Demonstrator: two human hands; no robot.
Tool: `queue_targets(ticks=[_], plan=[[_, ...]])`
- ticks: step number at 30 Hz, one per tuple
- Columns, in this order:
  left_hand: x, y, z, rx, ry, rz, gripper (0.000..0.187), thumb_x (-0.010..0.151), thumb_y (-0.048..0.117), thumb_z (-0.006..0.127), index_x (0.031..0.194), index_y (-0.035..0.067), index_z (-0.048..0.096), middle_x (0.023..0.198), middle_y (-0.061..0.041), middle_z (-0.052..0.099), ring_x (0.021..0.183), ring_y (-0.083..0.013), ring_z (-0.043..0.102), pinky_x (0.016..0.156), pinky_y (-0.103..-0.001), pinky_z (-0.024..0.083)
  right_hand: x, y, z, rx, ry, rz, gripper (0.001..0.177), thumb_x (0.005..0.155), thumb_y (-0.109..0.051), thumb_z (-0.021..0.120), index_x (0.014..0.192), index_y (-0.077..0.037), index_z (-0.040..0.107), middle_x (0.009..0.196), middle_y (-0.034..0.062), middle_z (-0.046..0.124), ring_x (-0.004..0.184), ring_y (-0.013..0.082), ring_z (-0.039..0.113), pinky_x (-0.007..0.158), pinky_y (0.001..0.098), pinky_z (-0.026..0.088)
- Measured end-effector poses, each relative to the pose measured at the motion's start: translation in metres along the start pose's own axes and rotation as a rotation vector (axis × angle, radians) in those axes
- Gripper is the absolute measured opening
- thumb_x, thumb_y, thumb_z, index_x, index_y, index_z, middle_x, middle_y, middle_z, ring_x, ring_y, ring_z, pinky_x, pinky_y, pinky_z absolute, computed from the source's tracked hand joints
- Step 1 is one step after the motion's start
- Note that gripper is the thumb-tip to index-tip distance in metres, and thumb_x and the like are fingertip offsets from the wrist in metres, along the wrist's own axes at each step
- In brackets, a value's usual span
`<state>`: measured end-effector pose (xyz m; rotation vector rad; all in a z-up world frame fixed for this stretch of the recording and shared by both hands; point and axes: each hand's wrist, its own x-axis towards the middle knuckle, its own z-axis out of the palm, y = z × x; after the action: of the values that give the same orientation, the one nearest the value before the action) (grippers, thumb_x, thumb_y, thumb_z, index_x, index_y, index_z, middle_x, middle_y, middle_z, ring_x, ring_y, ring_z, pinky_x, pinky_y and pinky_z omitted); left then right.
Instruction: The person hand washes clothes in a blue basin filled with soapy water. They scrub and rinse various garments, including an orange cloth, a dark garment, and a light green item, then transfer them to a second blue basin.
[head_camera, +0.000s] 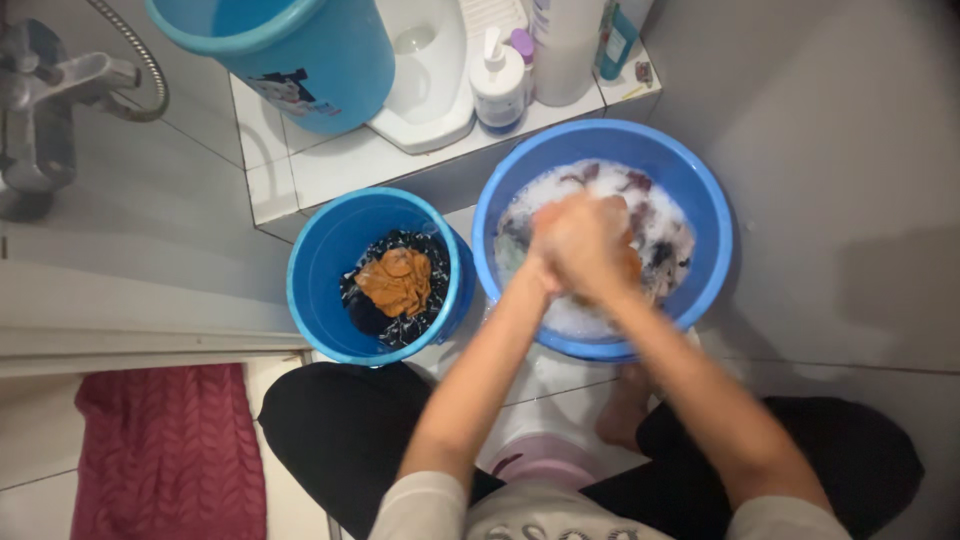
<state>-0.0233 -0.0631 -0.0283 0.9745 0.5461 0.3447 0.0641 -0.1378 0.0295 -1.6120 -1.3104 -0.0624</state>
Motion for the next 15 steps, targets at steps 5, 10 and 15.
queue_targets(ticks=[5,10,15], plan=[[0.024,-0.051,-0.021,-0.67,-0.017,-0.174,0.045,0.104,0.037,0.059,0.134,0.005,0.065,0.127,-0.012,0.069,0.118,-0.0257,0.066,0.103,-0.043,0.054,-0.044,0.001,0.035,-0.096,0.052,-0.052,0.024,0.099,-0.018,0.064,0.12,-0.007,0.067,0.112,0.0152,0.066,0.109,0.0335,0.063,0.097,0.0462,0.051],[0.036,-0.082,-0.042,-0.639,0.069,-0.173,0.046,0.103,0.038,0.056,0.135,0.004,0.063,0.124,-0.011,0.069,0.114,-0.0246,0.067,0.098,-0.041,0.055,-0.054,0.047,0.045,-0.054,-0.02,0.304,0.026,0.097,-0.021,0.065,0.118,-0.006,0.065,0.114,0.0162,0.065,0.11,0.0337,0.063,0.098,0.0463,0.051],[0.028,-0.086,-0.036,-0.591,0.132,-0.177,0.048,0.103,0.039,0.053,0.135,0.004,0.06,0.122,-0.011,0.069,0.11,-0.0236,0.067,0.093,-0.039,0.057,-0.089,0.065,0.069,-0.077,0.045,0.121,0.029,0.095,-0.023,0.065,0.117,-0.004,0.064,0.116,0.0172,0.065,0.111,0.034,0.062,0.098,0.0464,0.05]])
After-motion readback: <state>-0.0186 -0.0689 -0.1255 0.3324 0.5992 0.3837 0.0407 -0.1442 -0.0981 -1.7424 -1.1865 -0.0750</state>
